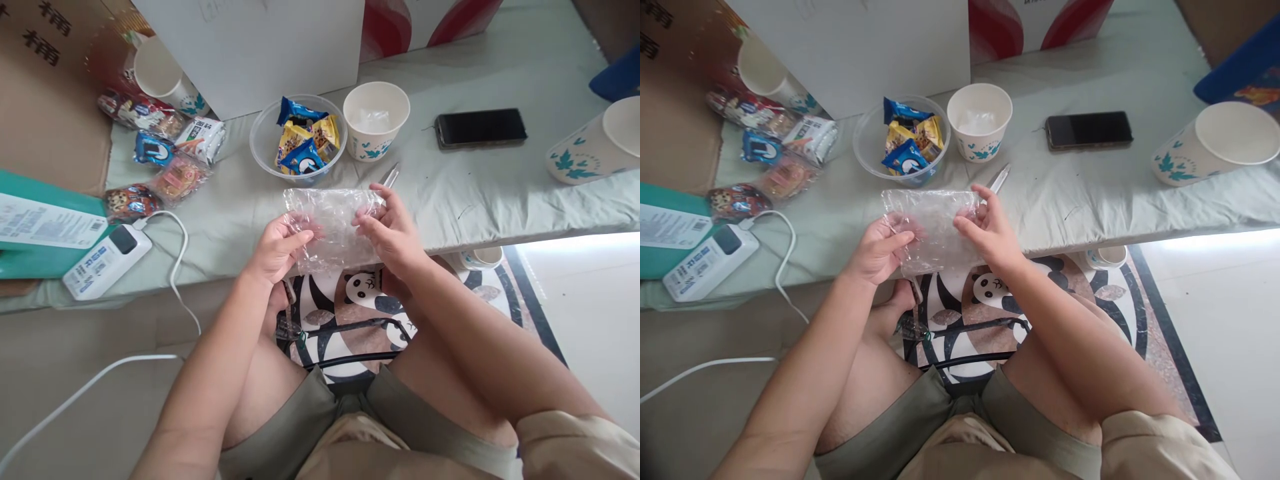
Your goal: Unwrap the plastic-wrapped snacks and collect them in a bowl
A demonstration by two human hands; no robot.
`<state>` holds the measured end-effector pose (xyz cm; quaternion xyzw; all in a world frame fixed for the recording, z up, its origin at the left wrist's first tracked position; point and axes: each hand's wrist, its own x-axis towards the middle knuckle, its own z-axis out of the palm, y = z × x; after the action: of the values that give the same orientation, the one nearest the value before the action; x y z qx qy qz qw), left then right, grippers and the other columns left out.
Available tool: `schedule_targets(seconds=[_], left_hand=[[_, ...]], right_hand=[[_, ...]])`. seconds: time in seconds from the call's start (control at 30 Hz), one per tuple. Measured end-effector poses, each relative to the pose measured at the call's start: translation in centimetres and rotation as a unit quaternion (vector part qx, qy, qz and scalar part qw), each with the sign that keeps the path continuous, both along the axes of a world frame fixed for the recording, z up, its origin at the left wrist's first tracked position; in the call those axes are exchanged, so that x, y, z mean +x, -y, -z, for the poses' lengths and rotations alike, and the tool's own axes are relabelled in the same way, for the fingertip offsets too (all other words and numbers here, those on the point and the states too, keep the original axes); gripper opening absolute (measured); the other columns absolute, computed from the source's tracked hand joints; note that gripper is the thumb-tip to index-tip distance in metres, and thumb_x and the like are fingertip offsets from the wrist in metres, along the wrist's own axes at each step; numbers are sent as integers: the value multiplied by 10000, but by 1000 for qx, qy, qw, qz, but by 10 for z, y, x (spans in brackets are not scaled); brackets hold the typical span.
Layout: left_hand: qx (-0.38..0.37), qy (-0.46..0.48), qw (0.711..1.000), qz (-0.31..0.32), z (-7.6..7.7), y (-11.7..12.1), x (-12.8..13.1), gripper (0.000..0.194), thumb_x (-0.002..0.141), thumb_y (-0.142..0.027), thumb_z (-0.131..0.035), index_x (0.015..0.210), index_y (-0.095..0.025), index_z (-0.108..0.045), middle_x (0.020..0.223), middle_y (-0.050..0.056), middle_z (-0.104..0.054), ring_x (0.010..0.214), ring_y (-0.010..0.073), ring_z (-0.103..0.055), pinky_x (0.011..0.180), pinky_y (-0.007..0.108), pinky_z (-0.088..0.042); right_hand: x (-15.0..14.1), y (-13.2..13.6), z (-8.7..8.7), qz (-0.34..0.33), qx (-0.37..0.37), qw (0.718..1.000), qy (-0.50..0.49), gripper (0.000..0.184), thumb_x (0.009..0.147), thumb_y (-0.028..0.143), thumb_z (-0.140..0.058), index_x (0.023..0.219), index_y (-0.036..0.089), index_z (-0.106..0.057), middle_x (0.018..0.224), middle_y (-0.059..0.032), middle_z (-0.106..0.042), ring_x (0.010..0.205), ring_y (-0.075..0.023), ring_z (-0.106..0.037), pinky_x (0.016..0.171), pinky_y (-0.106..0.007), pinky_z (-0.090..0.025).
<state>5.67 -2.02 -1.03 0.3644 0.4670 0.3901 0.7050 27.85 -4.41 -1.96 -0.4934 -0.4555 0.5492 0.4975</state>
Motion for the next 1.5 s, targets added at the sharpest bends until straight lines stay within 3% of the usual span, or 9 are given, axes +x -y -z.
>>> schedule_targets(seconds=[0.17, 0.33, 0.5, 0.63, 0.73, 0.87, 1.07, 1.27, 1.5], left_hand=[[7, -27, 1000, -1, -4, 0, -2, 358, 627, -304, -903, 827, -209, -621, 767, 3, -770, 606, 159, -732, 515, 223, -558], [45, -60, 997, 31, -7, -1, -5, 274, 715, -335, -808, 907, -252, -632, 468, -72, -608, 256, 97, -416, 276, 204, -259], [70, -3, 997, 12, -9, -6, -6, 158, 683, -343, -758, 689, -220, -659, 556, -14, -627, 430, 122, -560, 396, 233, -446], [103, -20, 994, 6, -5, -7, -7, 358, 736, -512, -705, 593, -186, -679, 701, 67, -668, 596, 150, -609, 496, 266, -499], [148, -68, 986, -30, 1, -6, -6, 202, 614, -302, -852, 672, -186, -697, 778, 34, -674, 646, 115, -591, 549, 221, -486], [181, -83, 977, -72, 12, -8, -5, 312, 584, -195, -837, 848, -213, -670, 928, 12, -663, 744, 120, -643, 636, 228, -526], [377, -276, 847, -253, 25, 0, 2, 188, 796, -236, -752, 944, -221, -639, 980, 41, -652, 972, 180, -651, 897, 322, -539], [264, -92, 960, 25, 23, 22, 23, 479, 814, -523, -808, 1185, -235, -713, 1130, 78, -750, 1052, 237, -710, 909, 347, -567], [117, 13, 993, 18, 18, 20, 28, 310, 786, -480, -820, 945, -215, -804, 932, 34, -781, 880, 208, -716, 827, 331, -572]], right_hand=[[1, 4, -5, -103, -42, 993, 43, 310, 881, 468, -708, 818, 213, -543, 775, -2, -616, 699, -106, -576, 631, -259, -472], [1, 6, -7, -92, -48, 994, -30, 202, 952, 424, -621, 985, 258, -510, 533, 109, -461, 430, -82, -406, 428, -221, -297], [2, 4, -6, -51, -28, 994, -94, 138, 854, 347, -643, 838, 211, -619, 655, 38, -563, 547, -84, -507, 523, -228, -395], [7, 4, -6, -68, -37, 992, -100, 344, 882, 499, -528, 791, 192, -652, 735, -27, -599, 631, -127, -547, 576, -276, -438], [7, 5, -5, -42, -43, 997, -55, 323, 878, 523, -629, 989, 220, -621, 775, 12, -582, 595, -107, -482, 550, -259, -393], [4, 5, -6, -61, -65, 995, -42, 507, 724, 377, -807, 1131, 229, -543, 871, 20, -627, 726, -125, -564, 678, -273, -451], [-5, 6, -9, -45, -9, 997, 63, 218, 786, 358, -672, 749, 196, -530, 799, 11, -564, 749, -119, -520, 710, -279, -391], [-16, 13, -12, -154, 51, 986, -43, 269, 828, 362, -671, 721, 221, -468, 685, 57, -447, 620, -91, -404, 621, -263, -348], [-14, 13, -1, -54, 83, 994, 48, 310, 809, 374, -744, 1016, 213, -580, 1010, -34, -612, 901, -160, -566, 814, -322, -455]])
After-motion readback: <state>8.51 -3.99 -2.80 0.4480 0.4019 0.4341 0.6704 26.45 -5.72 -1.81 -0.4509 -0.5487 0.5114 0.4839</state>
